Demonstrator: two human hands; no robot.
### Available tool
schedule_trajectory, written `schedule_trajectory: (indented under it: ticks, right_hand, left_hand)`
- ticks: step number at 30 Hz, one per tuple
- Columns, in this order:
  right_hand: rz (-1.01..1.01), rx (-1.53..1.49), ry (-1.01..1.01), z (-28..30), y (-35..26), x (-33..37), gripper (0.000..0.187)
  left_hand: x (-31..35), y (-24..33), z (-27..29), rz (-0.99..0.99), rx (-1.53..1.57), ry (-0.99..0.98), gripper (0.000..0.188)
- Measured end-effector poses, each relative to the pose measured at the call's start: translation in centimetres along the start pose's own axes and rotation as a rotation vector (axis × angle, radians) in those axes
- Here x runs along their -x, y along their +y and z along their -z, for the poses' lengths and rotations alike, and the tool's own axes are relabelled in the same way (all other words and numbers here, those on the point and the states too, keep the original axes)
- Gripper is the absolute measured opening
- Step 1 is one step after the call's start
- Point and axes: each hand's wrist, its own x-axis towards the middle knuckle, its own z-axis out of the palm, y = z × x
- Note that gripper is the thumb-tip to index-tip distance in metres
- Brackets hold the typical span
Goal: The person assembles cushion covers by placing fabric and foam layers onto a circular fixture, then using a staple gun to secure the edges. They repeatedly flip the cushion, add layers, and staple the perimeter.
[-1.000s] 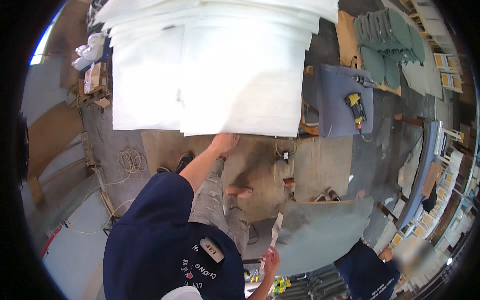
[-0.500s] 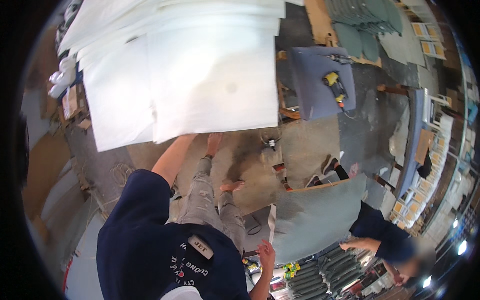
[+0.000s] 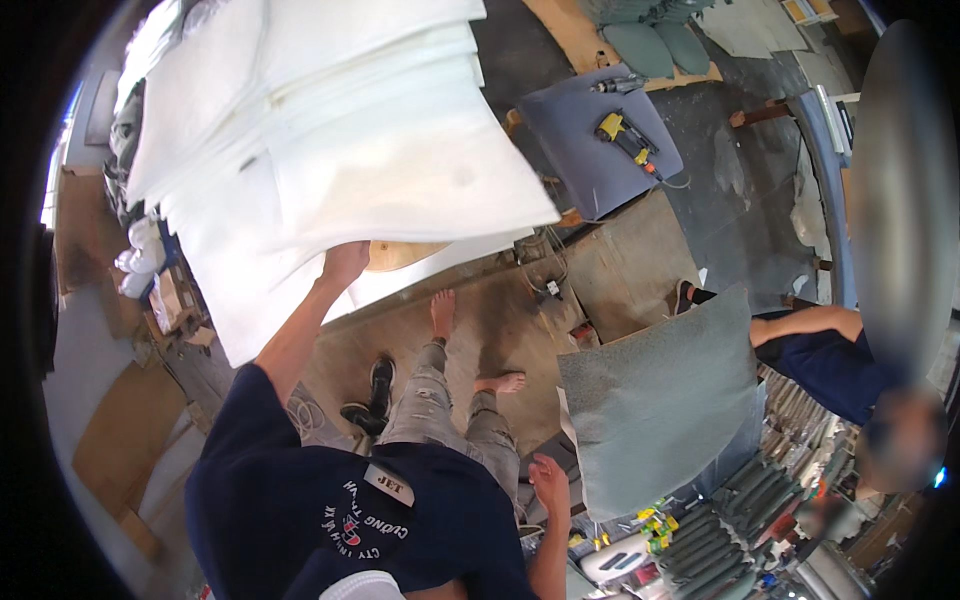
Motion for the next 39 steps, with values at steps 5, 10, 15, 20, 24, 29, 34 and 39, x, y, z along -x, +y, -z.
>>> schedule_trajectory:
  ticks: [5,10,15,20,24,29,34,39]
  right_hand:
    - [0.475,0.009,-0.159,-2.9,-9.8,-5.6,0.033]
    - [0.579,-0.591,-0.408,-4.7,-22.7,-9.2,0.051]
    - [0.664,-0.989,-0.579,-2.3,-29.7,-7.5,0.071]
    - [0.836,-1.414,-0.813,-0.6,-31.6,-4.0,0.073]
    - [0.929,-1.47,-0.906,3.2,-24.3,-2.6,0.069]
    - [1.226,-1.496,-0.914,9.3,-7.5,-0.5,0.068]
    - [1.226,-1.643,-0.534,10.4,0.8,4.6,0.078]
    - [1.157,-1.846,-0.179,13.6,2.8,9.8,0.072]
  left_hand:
    - [-4.8,10.0,20.6,0.145,0.043,0.106,0.027]
    - [-2.7,18.6,37.0,0.063,0.494,0.379,0.033]
    - [1.3,30.5,50.0,-0.127,0.626,0.293,0.034]
    - [2.5,45.4,56.1,-0.279,0.537,-0.033,0.039]
    - [-1.7,54.2,54.3,-0.26,0.51,-0.074,0.032]
    - [-10.1,64.8,42.6,-0.438,0.517,-0.08,0.035]
    - [-10.6,63.8,34.1,-0.744,0.464,0.03,0.049]
    - [-4.1,47.2,15.3,-0.169,0.45,0.276,0.048]
